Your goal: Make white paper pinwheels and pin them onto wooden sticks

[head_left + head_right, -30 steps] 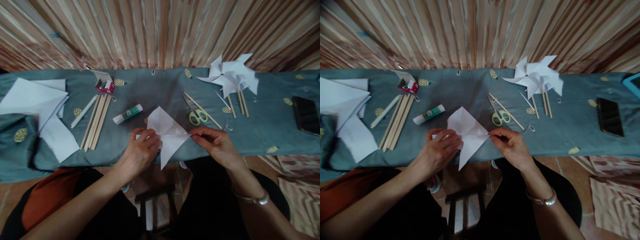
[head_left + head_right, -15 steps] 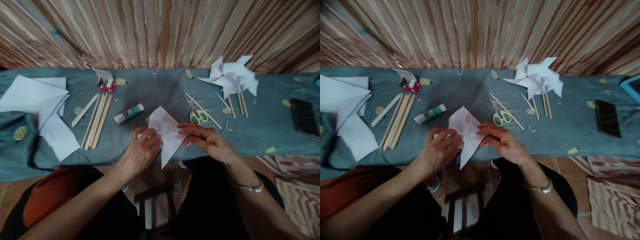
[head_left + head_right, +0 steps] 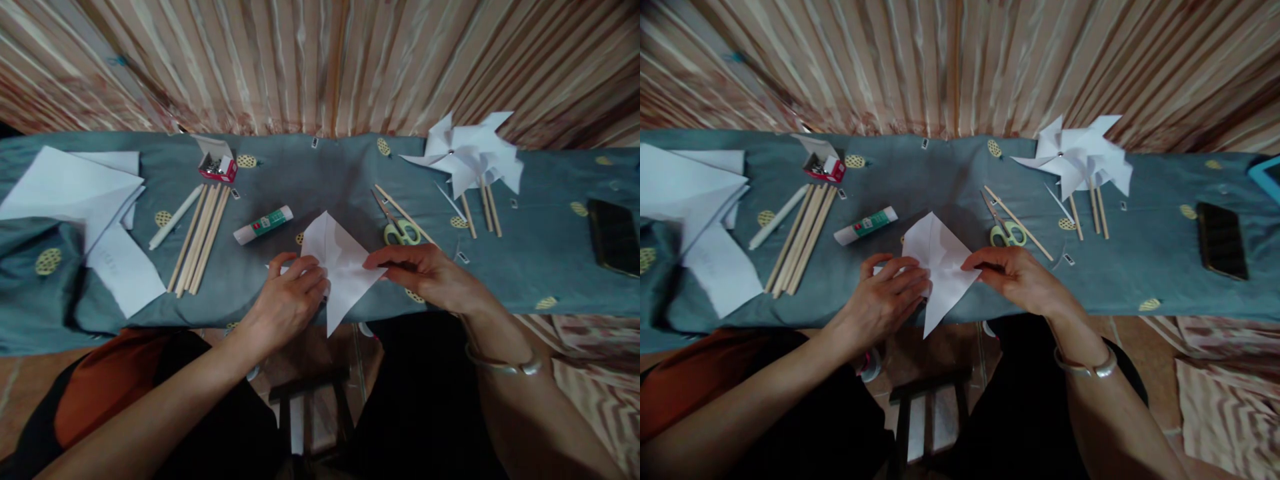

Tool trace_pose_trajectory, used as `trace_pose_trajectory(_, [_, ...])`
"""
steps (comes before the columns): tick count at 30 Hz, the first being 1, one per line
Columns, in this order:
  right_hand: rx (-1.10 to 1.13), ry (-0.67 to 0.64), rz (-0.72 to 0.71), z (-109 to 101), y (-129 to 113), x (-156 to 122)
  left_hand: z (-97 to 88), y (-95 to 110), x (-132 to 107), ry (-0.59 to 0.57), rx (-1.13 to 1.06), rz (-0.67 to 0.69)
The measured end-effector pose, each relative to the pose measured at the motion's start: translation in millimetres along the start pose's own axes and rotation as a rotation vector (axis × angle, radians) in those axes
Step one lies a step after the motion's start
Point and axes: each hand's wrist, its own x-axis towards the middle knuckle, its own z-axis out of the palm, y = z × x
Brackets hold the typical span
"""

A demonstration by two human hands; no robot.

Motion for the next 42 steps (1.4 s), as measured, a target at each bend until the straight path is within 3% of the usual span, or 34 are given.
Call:
trace_pose_trajectory(8, [0.119,-0.057,-0.089,0.3,-4.7,12.3,1.4,0.2,-0.1,0.005,-0.023,0.000])
trace_pose_trajectory(14, [0.127,-0.137,-0.028,3.9,-7.7,25.9,-13.0,5.5,3.2,-0.075,-0.021,-0.043])
trace_pose_trajectory(18, [0.067,-0.146,-0.031,16.5,-7.1,32.7,-9.7,3.2,2.8,-0.005,-0.025,0.021])
trace_pose_trajectory(24, [-0.069,0.040,-0.074,38.8,1.8,28.9,-2.1,0.6,1.4,-0.004,-0.011,0.016])
trace_pose_trajectory(32, [-0.180,0.189,-0.144,54.5,7.8,15.8,-4.6,1.4,-0.4,-0.001,-0.059,-0.016])
trace_pose_trajectory(37, [-0.262,0.229,-0.205,56.8,4.7,16.4,-6.9,1.2,-0.6,-0.038,-0.065,-0.010])
trace_pose_trajectory(42, [-0.338,0.249,-0.246,59.4,2.9,17.6,-3.1,0.7,-2.8,-0.004,-0.068,-0.010])
